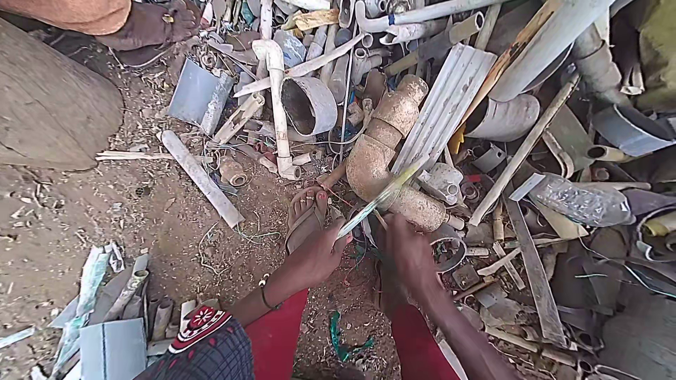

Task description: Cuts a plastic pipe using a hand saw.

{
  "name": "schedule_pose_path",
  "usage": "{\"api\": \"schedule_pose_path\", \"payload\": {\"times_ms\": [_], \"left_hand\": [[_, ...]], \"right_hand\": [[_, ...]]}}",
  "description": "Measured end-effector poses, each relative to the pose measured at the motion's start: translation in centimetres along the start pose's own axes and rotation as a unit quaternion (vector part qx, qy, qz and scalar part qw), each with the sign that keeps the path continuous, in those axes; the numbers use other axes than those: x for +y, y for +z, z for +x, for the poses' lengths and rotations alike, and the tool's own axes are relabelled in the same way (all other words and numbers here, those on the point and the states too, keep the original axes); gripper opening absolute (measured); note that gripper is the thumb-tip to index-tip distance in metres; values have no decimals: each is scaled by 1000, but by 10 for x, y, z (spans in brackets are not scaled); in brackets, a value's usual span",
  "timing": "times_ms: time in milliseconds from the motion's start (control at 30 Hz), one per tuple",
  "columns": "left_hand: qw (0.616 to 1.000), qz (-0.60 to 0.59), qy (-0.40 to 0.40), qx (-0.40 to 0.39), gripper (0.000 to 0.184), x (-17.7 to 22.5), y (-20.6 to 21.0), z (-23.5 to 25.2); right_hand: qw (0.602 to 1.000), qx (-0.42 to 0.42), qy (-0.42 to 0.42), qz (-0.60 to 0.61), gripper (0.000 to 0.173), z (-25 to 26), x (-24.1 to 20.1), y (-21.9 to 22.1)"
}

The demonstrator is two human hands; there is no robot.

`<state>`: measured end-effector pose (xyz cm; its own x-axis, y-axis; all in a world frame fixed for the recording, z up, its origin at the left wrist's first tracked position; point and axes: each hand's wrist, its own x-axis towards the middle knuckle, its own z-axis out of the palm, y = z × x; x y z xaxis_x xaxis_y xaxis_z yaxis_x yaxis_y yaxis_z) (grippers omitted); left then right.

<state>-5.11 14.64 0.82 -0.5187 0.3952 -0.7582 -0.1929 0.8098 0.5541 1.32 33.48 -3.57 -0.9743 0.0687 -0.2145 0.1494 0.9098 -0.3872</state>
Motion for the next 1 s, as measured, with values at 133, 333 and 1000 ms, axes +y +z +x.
{"api": "schedule_pose_path", "payload": {"times_ms": [133,333,1000], "left_hand": [[1000,16,-19,10,43,-4,1,-1],[1000,-17,-3,-7,44,-3,-1,0],[898,-425,-66,-91,9,-27,3,-1]], "right_hand": [[998,-3,-54,18,19,-14,-10,12],[1000,-29,8,-6,23,-2,-15,-4],[995,-80,-65,-10,26,-25,-15,-1]]}}
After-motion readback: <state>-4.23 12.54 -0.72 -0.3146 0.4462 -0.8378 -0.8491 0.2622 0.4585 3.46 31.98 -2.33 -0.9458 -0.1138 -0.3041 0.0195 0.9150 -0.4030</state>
